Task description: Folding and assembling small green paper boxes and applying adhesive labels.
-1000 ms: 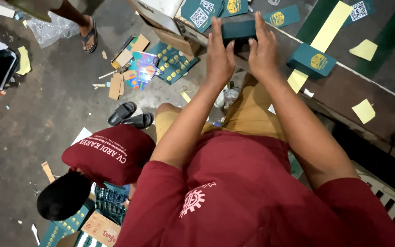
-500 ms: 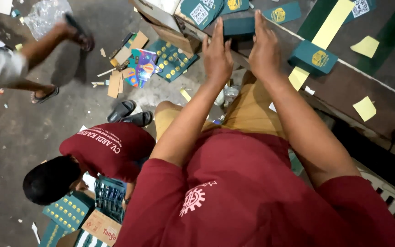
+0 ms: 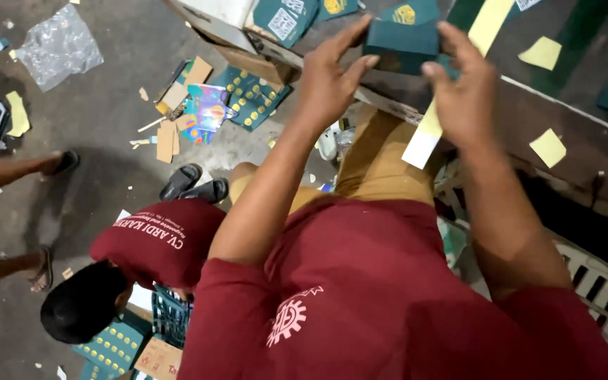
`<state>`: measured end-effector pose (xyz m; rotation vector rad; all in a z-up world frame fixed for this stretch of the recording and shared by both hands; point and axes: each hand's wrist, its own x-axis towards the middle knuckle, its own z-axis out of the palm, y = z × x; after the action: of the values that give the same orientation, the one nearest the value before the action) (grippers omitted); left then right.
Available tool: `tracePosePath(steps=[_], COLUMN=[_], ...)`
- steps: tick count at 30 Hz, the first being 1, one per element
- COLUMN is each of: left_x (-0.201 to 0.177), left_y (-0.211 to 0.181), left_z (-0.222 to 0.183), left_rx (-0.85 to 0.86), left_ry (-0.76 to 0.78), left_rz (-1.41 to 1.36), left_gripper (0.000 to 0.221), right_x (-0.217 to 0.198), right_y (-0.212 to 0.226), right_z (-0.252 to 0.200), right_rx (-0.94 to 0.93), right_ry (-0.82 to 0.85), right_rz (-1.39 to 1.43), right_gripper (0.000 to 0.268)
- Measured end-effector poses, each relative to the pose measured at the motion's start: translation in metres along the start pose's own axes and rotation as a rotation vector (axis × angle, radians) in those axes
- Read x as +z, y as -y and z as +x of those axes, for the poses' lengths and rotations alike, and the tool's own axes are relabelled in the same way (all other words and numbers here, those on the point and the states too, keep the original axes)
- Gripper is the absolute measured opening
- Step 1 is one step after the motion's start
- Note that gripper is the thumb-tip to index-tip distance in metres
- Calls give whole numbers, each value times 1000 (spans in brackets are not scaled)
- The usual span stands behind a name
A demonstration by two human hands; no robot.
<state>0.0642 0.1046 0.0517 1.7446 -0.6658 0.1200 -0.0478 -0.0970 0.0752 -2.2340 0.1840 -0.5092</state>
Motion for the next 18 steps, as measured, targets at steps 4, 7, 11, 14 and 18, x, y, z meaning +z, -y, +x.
tracePosePath(steps=[4, 7, 11, 14, 18], left_x=[38, 80, 114, 126, 131], left_y=[-11, 5, 11, 17, 22], left_z=[21, 33, 43, 46, 45], left_rx=[-87, -57, -88, -226, -250], left_ry=[250, 310, 256, 267, 284], left_rz=[-30, -269, -143, -79, -81], left_gripper=[54, 52, 43, 37, 37], right_x=[-49, -79, -88, -85, -82], right_y=[-56, -88, -100, -111, -118], right_z=[-21, -32, -37, -40, -41], right_rx=[83, 73, 268, 301, 356], right_ry=[39, 59, -6, -40, -84], right_rz=[405, 410, 545, 713, 670], right_gripper=[39, 36, 39, 29, 20])
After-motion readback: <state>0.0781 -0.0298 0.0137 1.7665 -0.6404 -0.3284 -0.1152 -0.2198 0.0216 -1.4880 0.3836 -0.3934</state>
